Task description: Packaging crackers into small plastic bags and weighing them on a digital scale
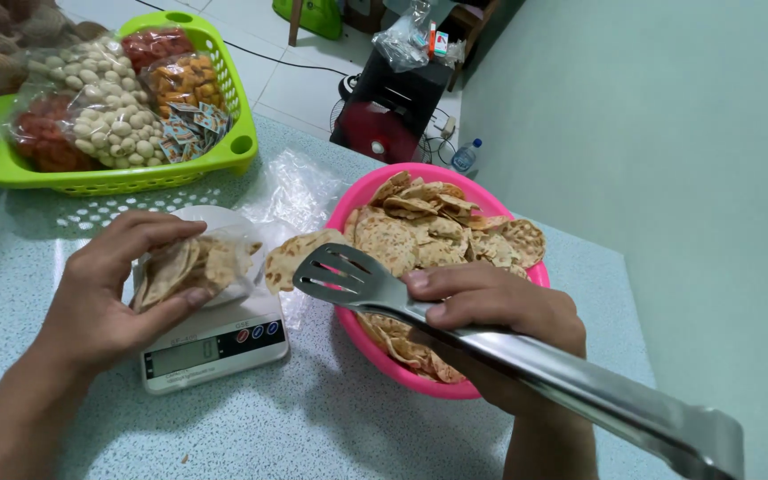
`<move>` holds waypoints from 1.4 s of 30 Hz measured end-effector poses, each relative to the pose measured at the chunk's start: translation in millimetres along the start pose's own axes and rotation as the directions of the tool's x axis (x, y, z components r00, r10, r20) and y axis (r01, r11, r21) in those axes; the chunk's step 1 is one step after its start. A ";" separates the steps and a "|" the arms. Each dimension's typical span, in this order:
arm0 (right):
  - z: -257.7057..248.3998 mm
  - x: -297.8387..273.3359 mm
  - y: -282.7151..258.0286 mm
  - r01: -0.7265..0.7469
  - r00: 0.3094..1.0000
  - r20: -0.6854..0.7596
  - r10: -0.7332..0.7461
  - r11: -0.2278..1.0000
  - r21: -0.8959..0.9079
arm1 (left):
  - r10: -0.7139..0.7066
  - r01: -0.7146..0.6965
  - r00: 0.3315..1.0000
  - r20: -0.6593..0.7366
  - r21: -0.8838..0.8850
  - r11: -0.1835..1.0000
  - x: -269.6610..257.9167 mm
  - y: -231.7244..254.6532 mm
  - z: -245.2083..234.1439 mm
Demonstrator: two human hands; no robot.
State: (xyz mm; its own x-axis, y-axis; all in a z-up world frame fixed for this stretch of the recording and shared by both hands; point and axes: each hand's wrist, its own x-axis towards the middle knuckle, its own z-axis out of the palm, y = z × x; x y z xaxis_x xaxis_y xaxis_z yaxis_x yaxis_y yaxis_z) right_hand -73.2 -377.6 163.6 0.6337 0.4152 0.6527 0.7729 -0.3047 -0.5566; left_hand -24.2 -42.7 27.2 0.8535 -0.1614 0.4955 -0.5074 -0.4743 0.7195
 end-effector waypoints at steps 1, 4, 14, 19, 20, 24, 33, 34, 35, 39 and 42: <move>1.5 0.8 -1.2 0.004 1.000 0.003 -0.004 1.000 0.002 | -0.001 0.001 1.000 -0.005 0.002 1.000 -0.5 -0.4 0.3; 8.8 5.3 -4.3 0.040 0.996 0.085 -0.034 0.997 -0.063 | 0.011 -0.011 1.000 0.000 -0.005 1.000 -0.5 -1.5 1.4; 28.6 16.1 -35.1 0.128 0.947 0.314 -0.068 0.976 -0.175 | 0.080 -0.079 0.997 0.013 -0.076 0.994 -1.7 1.2 10.4; 43.1 12.1 -20.7 0.221 0.926 0.335 -0.173 0.969 -0.110 | 0.178 -0.177 0.983 0.038 -0.029 0.984 -2.8 3.4 15.9; 45.7 11.8 -18.8 0.245 0.917 0.343 -0.204 0.966 -0.079 | 0.209 -0.208 0.977 0.041 -0.016 0.978 -3.5 4.8 17.4; 51.8 10.8 -10.2 0.316 0.890 0.368 -0.268 0.946 -0.077 | 0.247 -0.248 0.969 0.020 0.031 0.968 -4.2 11.3 23.7; 56.7 13.2 -11.7 0.306 0.890 0.369 -0.266 0.951 -0.054 | 0.412 -0.410 0.910 0.045 0.236 0.881 -0.5 17.4 25.3; 56.0 12.2 -11.6 0.303 0.891 0.371 -0.263 0.952 -0.052 | 0.408 -0.407 0.912 0.046 0.234 0.883 -3.0 16.2 28.6; 55.3 11.5 -11.3 0.263 0.893 0.390 -0.225 0.964 -0.045 | 0.400 -0.399 0.916 0.033 0.190 0.897 -4.5 14.9 31.5; 47.9 12.2 -13.0 0.179 0.901 0.406 -0.151 0.983 -0.032 | 0.394 -0.393 0.919 0.009 0.103 0.914 -4.8 17.3 33.4; 44.2 17.7 -20.9 0.109 0.915 0.396 -0.076 0.992 -0.062 | 0.233 -0.248 0.969 0.085 0.293 0.924 -3.6 3.5 29.2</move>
State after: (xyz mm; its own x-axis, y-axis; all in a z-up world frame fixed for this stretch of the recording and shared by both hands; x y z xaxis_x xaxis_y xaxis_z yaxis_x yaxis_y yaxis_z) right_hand -79.6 -326.0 164.1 0.5081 0.7426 0.4362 0.8381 -0.3097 -0.4490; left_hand -25.6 -69.1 13.8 0.7190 -0.3406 0.6058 -0.6452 -0.6513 0.3995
